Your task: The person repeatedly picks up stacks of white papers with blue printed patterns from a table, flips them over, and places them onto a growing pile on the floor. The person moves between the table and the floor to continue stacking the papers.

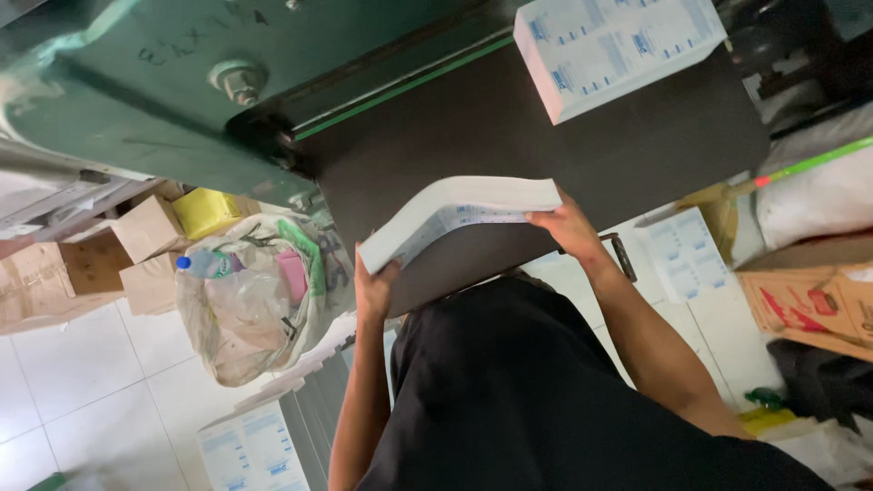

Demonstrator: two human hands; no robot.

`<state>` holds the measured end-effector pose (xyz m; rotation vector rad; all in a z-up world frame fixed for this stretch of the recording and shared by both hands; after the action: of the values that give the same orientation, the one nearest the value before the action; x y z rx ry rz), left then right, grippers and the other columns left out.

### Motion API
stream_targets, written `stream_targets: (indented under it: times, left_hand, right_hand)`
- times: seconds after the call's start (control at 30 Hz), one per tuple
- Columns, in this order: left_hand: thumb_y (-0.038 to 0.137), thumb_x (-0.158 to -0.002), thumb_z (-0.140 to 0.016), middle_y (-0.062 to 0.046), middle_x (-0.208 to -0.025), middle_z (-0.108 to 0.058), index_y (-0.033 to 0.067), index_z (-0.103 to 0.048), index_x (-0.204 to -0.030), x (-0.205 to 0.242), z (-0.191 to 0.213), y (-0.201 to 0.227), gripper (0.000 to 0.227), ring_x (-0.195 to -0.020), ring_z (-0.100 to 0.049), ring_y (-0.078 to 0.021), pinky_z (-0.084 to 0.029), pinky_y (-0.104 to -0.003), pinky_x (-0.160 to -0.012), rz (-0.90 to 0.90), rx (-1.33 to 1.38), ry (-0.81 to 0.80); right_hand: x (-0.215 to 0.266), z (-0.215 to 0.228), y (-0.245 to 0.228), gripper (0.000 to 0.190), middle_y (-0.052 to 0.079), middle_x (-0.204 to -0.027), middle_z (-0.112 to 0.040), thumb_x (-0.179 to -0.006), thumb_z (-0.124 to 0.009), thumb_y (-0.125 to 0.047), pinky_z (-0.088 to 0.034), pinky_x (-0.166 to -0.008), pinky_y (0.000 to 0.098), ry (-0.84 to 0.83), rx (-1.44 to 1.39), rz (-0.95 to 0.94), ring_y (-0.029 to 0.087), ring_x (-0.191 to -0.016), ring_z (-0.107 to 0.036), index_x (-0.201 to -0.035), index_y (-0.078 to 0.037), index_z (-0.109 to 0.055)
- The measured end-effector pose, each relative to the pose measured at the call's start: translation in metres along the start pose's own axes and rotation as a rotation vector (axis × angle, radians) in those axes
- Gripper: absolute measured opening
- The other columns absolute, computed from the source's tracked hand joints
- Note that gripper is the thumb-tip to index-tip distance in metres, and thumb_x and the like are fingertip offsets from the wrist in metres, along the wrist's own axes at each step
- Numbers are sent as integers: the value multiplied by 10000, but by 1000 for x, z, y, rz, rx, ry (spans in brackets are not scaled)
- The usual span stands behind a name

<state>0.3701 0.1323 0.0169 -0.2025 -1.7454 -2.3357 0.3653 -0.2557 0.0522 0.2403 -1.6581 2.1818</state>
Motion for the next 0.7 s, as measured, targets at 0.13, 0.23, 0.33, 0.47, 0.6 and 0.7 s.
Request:
stream_targets:
  times: [0.13, 0.23, 0.33, 0.47, 0.6, 0.7]
  left_hand:
    - [-86, -675, -665, -355, -1487, -432, 10, -284, -1550, 16, -6, 36, 959, -1469, -317, -507, -212, -635, -1178, -193, 229, -145]
    - [-83, -661, -692, -400, -1537, -350, -63, -198, -1580, 3, 0, 37, 1044, -1474, -255, -555, -203, -663, -1190, -238, 185, -154]
    - [-137, -691, -690, -379, -1593, -269, -43, -202, -1603, 6, -1, 37, 1039, -1495, -182, -545, -175, -646, -1207, -221, 210, -144]
    - [-122, -733, -718, -379, -1628, -172, -34, -126, -1619, -6, -2, 36, 1069, -1507, -107, -542, -159, -605, -1233, -176, 219, -154]
    - [-82, -727, -777, -349, -1637, -189, -9, -146, -1621, -11, 1, 31, 1097, -1512, -128, -528, -183, -603, -1229, -142, 223, -133]
    - [-43, -751, -789, -333, -1565, -310, 36, -228, -1609, -11, 3, 29, 1028, -1475, -244, -519, -271, -596, -1202, -107, 167, -107]
  right_hand:
    - [13, -3, -12, 845, 278, -1518, -476, -810, -722, 99, -361, -1152, 532, -61, -160, 121, 416, -1448, -371, -1580, -91, -430]
    - [6, -2, 2, 935, 301, -1549, -404, -823, -741, 85, -312, -1174, 543, -39, -229, 129, 402, -1466, -312, -1629, -91, -302]
    - [29, 8, -34, 947, 368, -1532, -401, -786, -774, 36, -377, -1152, 569, 23, -57, 82, 533, -1429, -355, -1611, -111, -334]
    - [19, 9, -25, 824, 272, -1479, -522, -841, -790, -92, -471, -1087, 517, 3, 76, 59, 455, -1369, -474, -1574, -125, -415]
    - [23, 21, -46, 922, 281, -1521, -463, -828, -805, -119, -471, -1072, 565, 36, 185, 38, 479, -1366, -455, -1608, -95, -313]
    - [14, 20, -26, 814, 212, -1376, -555, -818, -834, -229, -504, -1009, 507, 68, 250, 42, 411, -1274, -526, -1500, -138, -398]
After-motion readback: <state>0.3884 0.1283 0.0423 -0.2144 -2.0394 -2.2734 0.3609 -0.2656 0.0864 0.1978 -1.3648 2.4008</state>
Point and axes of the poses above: each hand's wrist, its own x-axis away from the middle knuckle, its own z-axis out of the back of the hand, y = z × x, the point moved 7 cm from there along -x, towards the middle knuckle
